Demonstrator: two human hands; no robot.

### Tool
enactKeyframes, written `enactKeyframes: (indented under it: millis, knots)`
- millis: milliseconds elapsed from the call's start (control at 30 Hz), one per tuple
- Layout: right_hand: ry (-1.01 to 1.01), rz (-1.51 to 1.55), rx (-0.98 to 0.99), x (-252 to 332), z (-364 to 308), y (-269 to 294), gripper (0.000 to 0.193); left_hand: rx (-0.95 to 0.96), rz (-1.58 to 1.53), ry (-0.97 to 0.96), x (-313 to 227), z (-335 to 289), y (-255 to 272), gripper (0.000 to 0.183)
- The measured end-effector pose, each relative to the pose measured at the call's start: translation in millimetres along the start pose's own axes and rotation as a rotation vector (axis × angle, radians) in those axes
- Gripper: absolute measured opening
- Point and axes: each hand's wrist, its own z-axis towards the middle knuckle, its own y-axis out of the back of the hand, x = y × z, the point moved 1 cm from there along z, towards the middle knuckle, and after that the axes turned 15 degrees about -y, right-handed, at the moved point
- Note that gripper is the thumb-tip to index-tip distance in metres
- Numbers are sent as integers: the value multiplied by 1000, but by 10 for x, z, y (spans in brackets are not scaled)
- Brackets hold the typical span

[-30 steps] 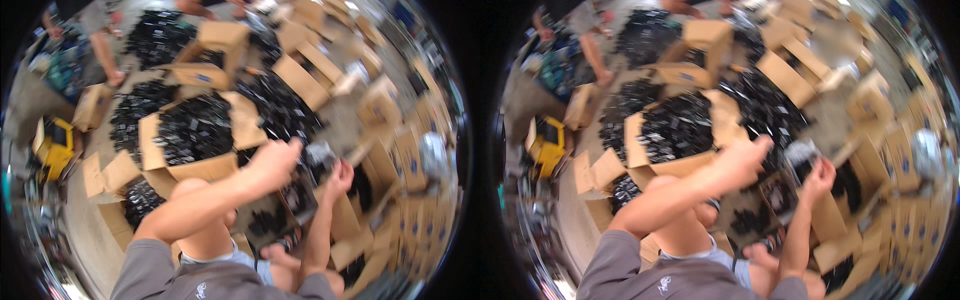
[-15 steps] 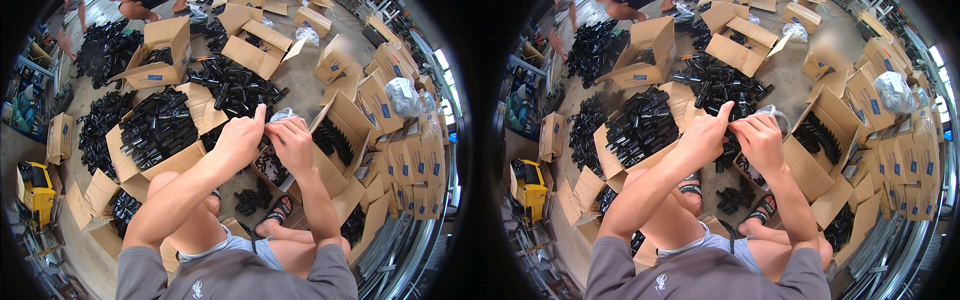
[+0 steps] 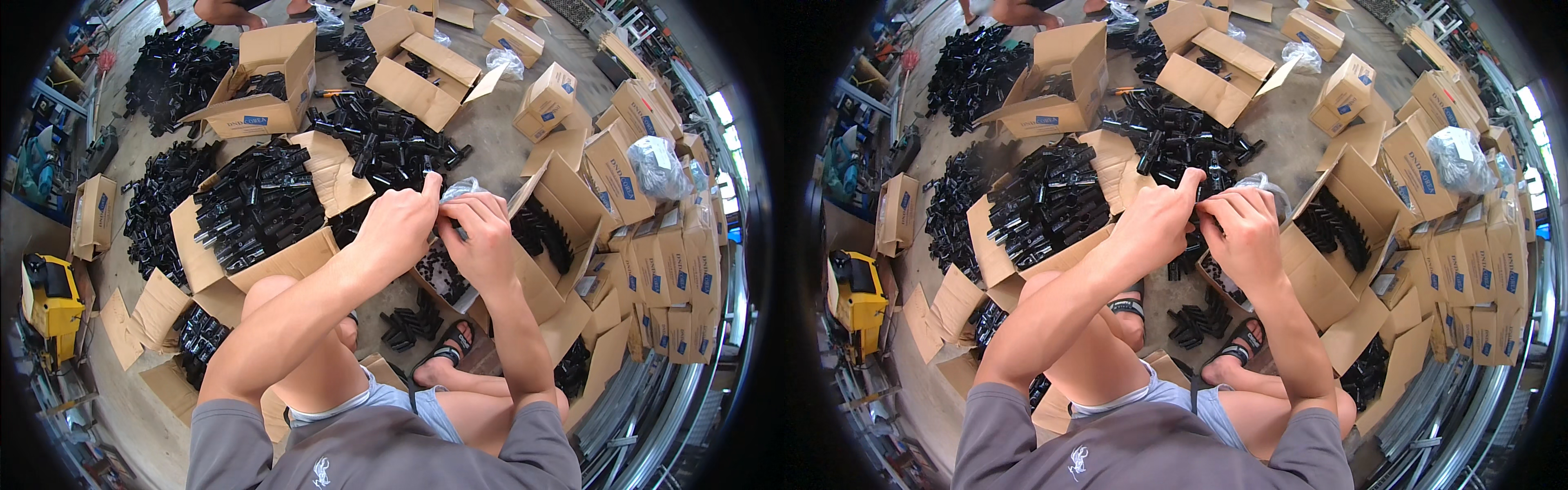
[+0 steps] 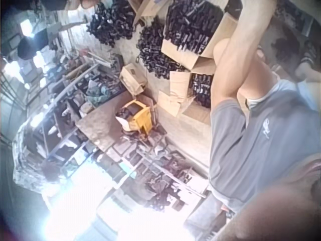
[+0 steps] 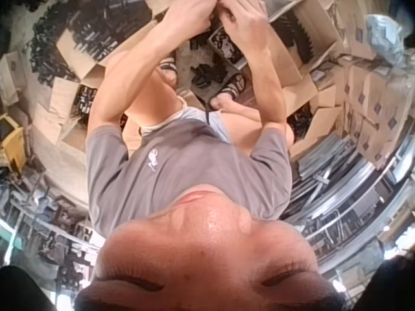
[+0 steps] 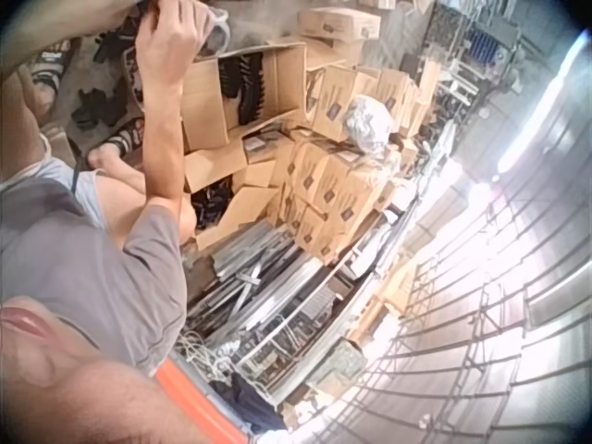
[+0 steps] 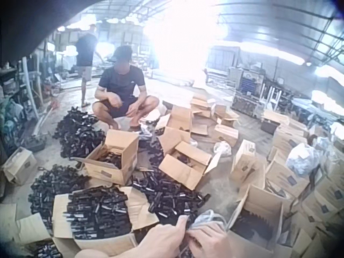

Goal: The person sorts black plastic mechanical components by hand, placing them into different cardboard boxes and plastic bags while sitting on the floor of a fabrication facility.

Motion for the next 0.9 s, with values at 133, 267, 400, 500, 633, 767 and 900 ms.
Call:
enactKeyframes:
  millis: [133,267,400,500,633,767,900]
  knots:
    - [12,28,-31,56,-15,-15,12,-11,5,7,-8,-19,34,59]
    - [-37,25,0,71,-15,42,10,-29,7,-2,1,-40,-1,54]
    - [-58,2,31,100,-6,76,9,-23,-14,5,-26,-41,-19,47]
    - [-75,-11,19,119,-30,80,12,-39,3,-9,-51,-35,-18,46]
    - [-83,25,-83,73,-102,48,17,-58,-9,-23,-93,-7,-4,45]
    - [-75,37,-69,47,-122,72,15,-43,-6,-25,-107,-13,-5,44]
    - [-42,21,-16,25,-110,92,14,-45,15,-46,-109,-18,-15,42]
